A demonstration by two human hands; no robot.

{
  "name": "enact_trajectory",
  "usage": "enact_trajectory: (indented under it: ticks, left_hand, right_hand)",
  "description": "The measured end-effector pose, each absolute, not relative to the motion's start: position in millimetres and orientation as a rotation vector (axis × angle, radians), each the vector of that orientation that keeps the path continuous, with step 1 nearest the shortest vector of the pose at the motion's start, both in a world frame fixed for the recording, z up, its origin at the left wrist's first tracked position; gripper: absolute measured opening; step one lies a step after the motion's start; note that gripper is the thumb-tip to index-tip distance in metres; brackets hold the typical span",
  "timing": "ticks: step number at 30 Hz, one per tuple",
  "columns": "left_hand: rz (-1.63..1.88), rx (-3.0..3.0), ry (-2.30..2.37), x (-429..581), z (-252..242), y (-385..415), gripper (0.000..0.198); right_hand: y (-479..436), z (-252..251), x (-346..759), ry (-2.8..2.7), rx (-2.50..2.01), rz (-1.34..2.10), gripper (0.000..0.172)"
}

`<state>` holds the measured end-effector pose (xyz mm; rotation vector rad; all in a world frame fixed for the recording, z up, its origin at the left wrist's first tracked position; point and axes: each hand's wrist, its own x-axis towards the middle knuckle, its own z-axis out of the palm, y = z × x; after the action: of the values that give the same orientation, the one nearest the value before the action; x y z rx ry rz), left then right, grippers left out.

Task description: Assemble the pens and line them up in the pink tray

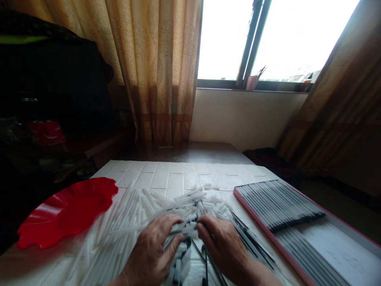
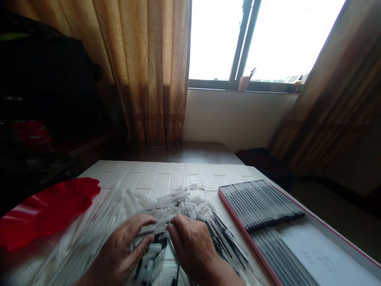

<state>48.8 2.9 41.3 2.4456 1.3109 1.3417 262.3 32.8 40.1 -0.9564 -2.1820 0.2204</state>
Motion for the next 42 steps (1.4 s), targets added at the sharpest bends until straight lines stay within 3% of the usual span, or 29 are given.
enact_trajectory:
  ticks: [5, 10, 14, 17, 22, 31, 36, 40, 42]
  left_hand:
    - [1.545, 2.353, 1.369, 46.0, 51.4, 1.9, 0.012]
    - [1.314, 1.974, 1.262, 53.0, 53.9, 2.3, 0.032]
    - [1.294, 1.554, 1.151, 53.6, 49.9, 3.5, 0.051]
    - [1.347, 1.304, 1.043, 53.9, 47.0, 1.9, 0.05]
    - [1.392, 1.108, 0.987, 57.9, 48.8, 1.9, 0.046]
    - [1.25, 1.137, 1.063, 58.3, 33.1, 12.8, 0.071]
    - [1.227, 1.493, 1.211, 54.2, 27.3, 10.3, 0.049]
    - [1.162, 1.891, 1.28, 50.7, 30.0, 6.3, 0.026]
    - [1.164, 2.047, 1.25, 49.6, 30.8, 5.9, 0.023]
  right_hand:
    - [47.2, 41.7, 274.0, -1.815, -1.093, 0.501, 0.038]
    - [43.3, 38.9, 267.8, -1.725, -0.988, 0.662, 0.032]
    - [30.7, 33.2, 257.6, -1.946, -0.863, 0.542, 0.017]
    - [26.4, 26.1, 253.4, -2.11, -0.778, 0.446, 0.012]
    - [28.9, 25.0, 255.3, -2.405, -0.801, 0.285, 0.014]
    - [38.1, 15.1, 259.1, -2.698, -0.786, 0.001, 0.015]
    - [46.9, -5.3, 259.1, -2.648, -0.735, -0.164, 0.022]
    - [47.5, 7.2, 269.2, -2.602, -0.835, 0.04, 0.024]
    - [46.4, 21.1, 275.6, -2.521, -0.898, 0.2, 0.019]
